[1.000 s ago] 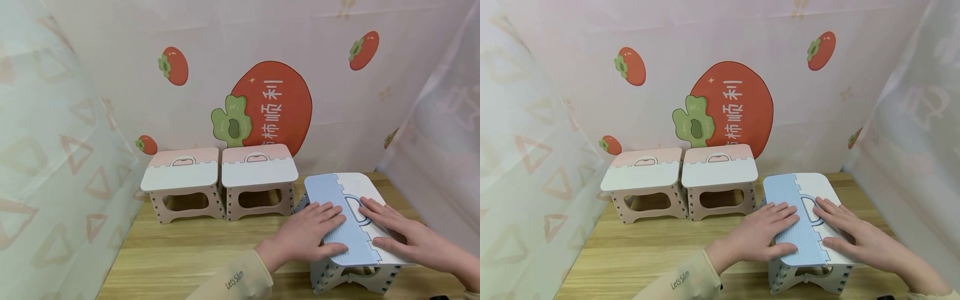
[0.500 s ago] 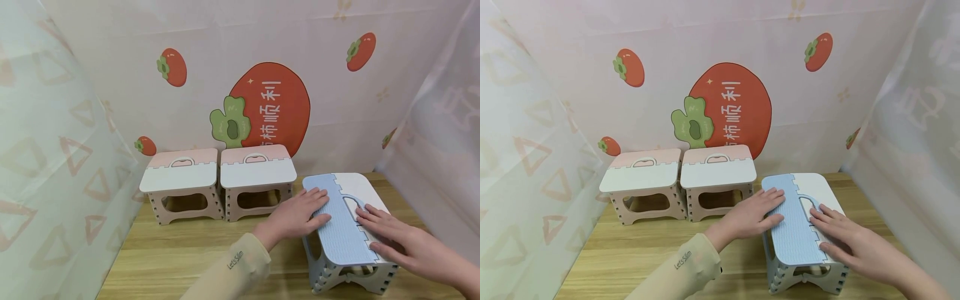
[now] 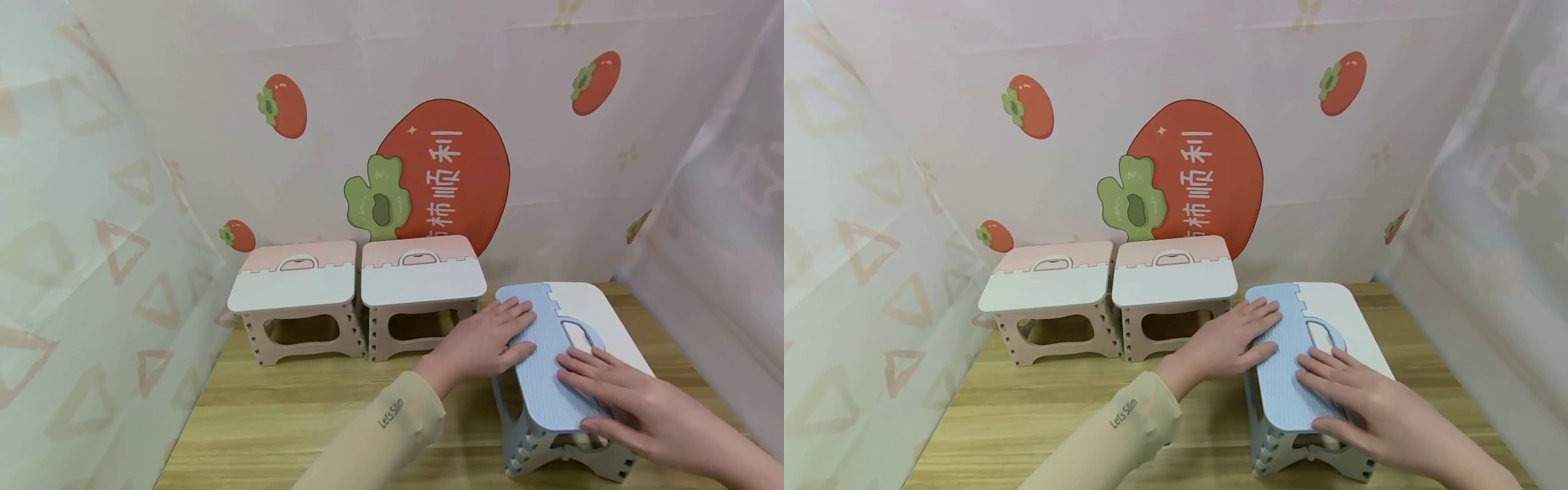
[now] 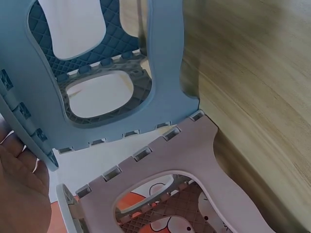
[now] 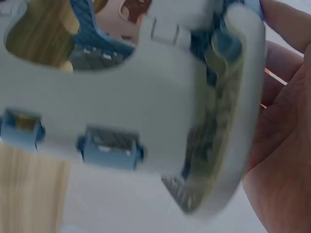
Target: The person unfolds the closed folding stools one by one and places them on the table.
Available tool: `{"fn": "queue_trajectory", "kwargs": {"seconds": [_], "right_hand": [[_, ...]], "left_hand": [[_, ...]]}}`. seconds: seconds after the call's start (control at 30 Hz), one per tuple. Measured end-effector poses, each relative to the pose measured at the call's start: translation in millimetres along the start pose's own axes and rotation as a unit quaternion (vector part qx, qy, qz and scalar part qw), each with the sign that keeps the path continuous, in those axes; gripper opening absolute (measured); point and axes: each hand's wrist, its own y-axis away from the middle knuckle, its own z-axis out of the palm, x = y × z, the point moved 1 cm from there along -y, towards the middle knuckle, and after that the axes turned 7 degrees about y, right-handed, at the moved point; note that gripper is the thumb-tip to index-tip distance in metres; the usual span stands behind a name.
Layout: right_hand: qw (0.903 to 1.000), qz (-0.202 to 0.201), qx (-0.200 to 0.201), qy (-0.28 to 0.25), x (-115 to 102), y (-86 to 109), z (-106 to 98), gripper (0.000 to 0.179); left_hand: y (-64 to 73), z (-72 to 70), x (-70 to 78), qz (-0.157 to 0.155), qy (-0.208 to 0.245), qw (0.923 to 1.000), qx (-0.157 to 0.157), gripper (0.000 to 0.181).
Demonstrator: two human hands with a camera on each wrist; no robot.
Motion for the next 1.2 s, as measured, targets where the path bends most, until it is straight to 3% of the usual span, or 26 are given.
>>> {"fn": "queue_trajectory", "kwargs": {"seconds": [0.17,0.27,0.47,1.0,1.2], "right_hand": [[0.9983,-0.045,0.037,0.003,-6,-5.2,13,0.064],[0.9976,-0.050,0.045,0.015,-7,-4.5,16,0.062],[0.9984,-0.039,0.033,0.025,-7,0.0,13,0.061],[0.9989,-0.013,0.045,0.008,11,23.9,-1,0.054],[0.9983,0.026,0.020,0.048,11,24.4,-6,0.066]], "left_hand": [[0.2,2.3,-0.3,-0.001,-0.005,1.0000,0.008,0.062],[0.6,2.5,0.4,-0.003,-0.007,0.9999,0.009,0.061],[1.0,3.1,2.0,-0.007,-0.017,0.9998,0.008,0.062],[-1.7,5.0,7.1,-0.003,-0.057,0.9983,-0.006,0.068],[-4.1,6.3,10.2,-0.003,-0.065,0.9979,-0.001,0.069]]}}
